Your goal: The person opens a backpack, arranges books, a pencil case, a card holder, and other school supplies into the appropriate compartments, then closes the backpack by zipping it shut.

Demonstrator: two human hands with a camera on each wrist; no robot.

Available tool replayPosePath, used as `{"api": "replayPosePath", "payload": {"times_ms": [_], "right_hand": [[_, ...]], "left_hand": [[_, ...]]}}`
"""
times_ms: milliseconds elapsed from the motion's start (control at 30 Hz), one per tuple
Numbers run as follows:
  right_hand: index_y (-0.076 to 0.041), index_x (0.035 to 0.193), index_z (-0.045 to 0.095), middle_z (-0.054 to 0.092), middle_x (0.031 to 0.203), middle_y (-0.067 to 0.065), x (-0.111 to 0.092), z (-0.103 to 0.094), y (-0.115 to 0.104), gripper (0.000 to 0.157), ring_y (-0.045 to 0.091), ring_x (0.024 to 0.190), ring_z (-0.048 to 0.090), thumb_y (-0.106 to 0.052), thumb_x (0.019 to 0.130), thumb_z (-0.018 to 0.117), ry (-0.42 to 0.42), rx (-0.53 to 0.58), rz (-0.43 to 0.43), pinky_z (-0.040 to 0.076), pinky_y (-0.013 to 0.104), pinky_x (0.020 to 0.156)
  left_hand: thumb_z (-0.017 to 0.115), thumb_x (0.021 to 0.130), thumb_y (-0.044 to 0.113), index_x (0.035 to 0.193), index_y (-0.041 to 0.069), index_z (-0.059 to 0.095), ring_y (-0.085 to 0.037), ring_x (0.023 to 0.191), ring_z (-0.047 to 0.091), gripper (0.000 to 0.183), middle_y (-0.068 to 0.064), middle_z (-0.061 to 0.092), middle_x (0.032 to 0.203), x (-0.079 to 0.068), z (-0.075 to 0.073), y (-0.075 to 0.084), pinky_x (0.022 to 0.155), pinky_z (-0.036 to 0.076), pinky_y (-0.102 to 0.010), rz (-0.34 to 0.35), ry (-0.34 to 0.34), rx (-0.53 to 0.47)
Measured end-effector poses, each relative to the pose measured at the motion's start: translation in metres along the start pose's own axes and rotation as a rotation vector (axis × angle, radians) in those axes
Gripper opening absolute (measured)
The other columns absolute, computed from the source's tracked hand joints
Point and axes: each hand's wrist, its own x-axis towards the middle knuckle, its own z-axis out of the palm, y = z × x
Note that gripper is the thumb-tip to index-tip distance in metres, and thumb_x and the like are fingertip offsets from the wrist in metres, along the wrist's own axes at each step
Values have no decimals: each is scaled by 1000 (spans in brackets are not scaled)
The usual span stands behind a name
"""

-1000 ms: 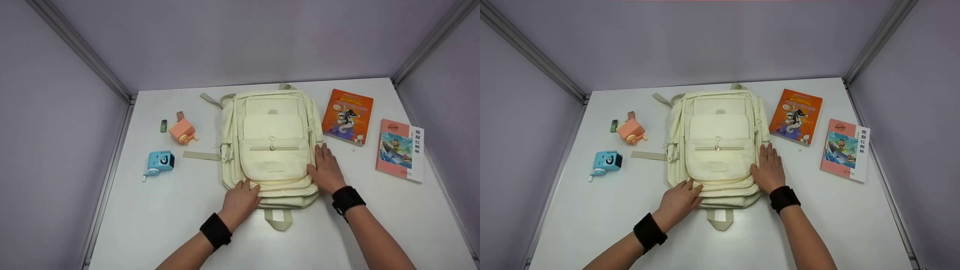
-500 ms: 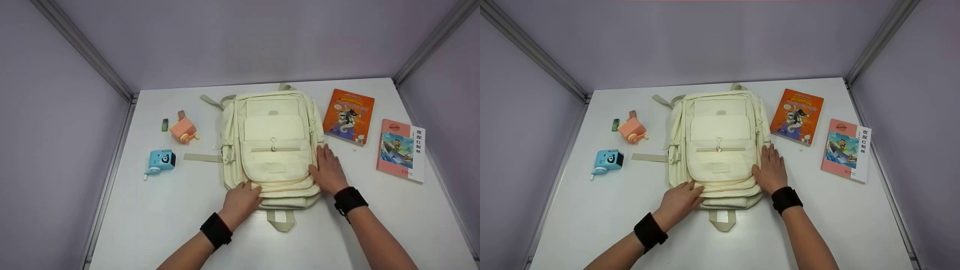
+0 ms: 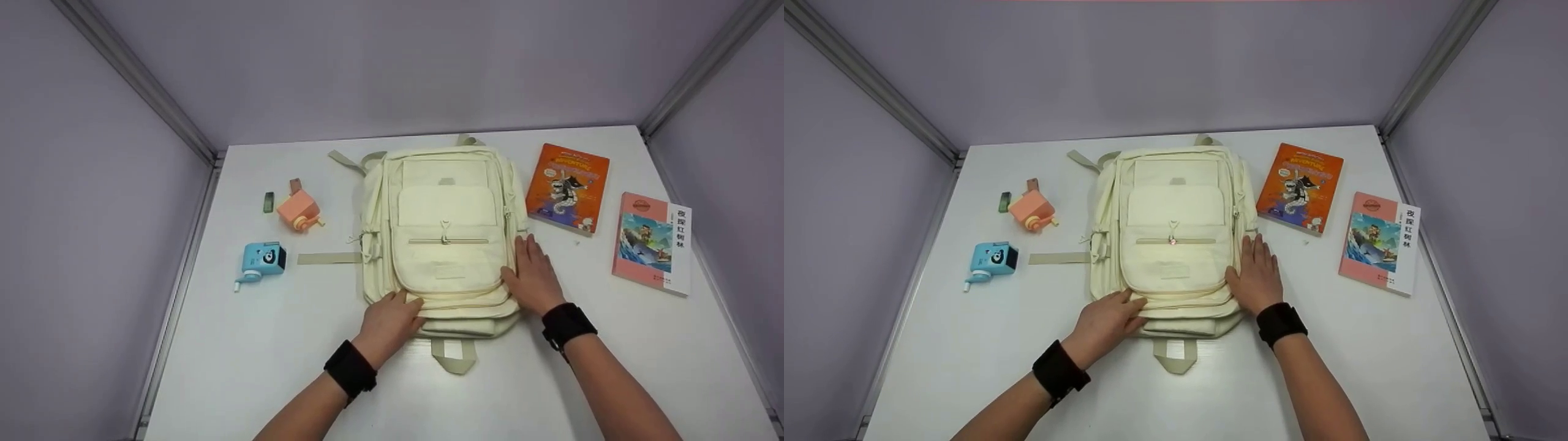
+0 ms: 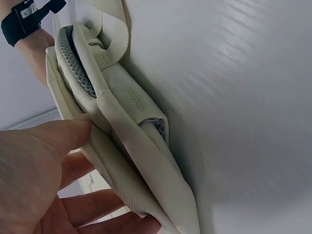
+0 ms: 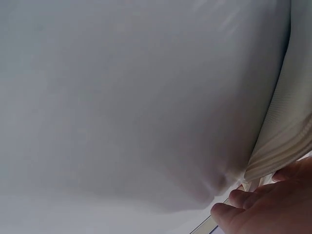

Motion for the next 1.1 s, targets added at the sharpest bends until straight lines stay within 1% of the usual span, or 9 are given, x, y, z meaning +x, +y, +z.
{"api": "replayPosePath", "payload": {"times_ms": [133,233,300,367,500,700,900,1000,1100], "right_hand": [[4,161,4,-6,166,31,1,-2,-1,76,48,152,-1,-36,108,42,-1,-7,2,1,60,121],[6,160,9,-1,165,34,2,-6,-6,76,51,152,1,-35,107,44,-1,-38,-5,2,60,121],[9,159,11,1,164,36,2,-11,-12,76,52,151,1,-32,106,46,0,-70,-12,3,59,121],[11,158,13,2,163,37,4,-17,-20,76,53,151,1,-28,104,48,2,-101,-26,3,58,121],[13,157,14,3,163,37,10,-22,-42,75,52,151,1,-21,101,50,-1,-151,-73,3,58,122],[11,158,18,9,163,35,23,-10,-87,73,49,152,6,-23,103,51,-25,-249,-173,6,56,123],[3,161,18,13,166,28,37,20,-131,73,42,154,8,-30,105,52,-88,-314,-251,9,52,124],[2,161,20,15,166,27,44,37,-149,73,41,154,10,-30,104,53,-113,-340,-302,9,51,124],[1,161,20,15,166,26,51,51,-164,73,41,154,11,-27,102,53,-129,-351,-345,10,50,124]], "left_hand": [[72,96,39,108,17,73,-25,87,66,25,-7,69,99,0,-4,-4,63,55,-37,34,-10,-22],[67,99,41,99,17,72,-20,79,65,24,-2,67,90,1,-10,-14,58,52,-35,35,-44,-110],[64,101,40,100,17,73,-18,81,67,24,0,70,92,3,-16,-25,60,53,-34,9,-41,-171],[62,103,36,104,18,75,-17,85,69,22,1,73,96,6,-22,-39,64,55,-35,-39,-16,-204],[63,103,30,124,13,73,-25,104,69,29,-5,73,119,14,-34,-72,78,58,-43,-181,53,-206],[59,104,30,137,9,65,-31,117,65,40,-12,67,131,27,-37,-109,92,54,-47,-431,-5,-266],[55,105,38,146,5,55,-33,127,59,53,-16,61,140,39,-29,-116,102,47,-49,-581,-42,-466],[56,104,43,149,5,51,-33,126,59,59,-17,62,139,44,-24,-114,103,46,-49,-600,-35,-542],[57,104,43,151,5,49,-32,125,59,60,-17,61,139,48,-19,-112,103,46,-48,-584,-26,-574]]}}
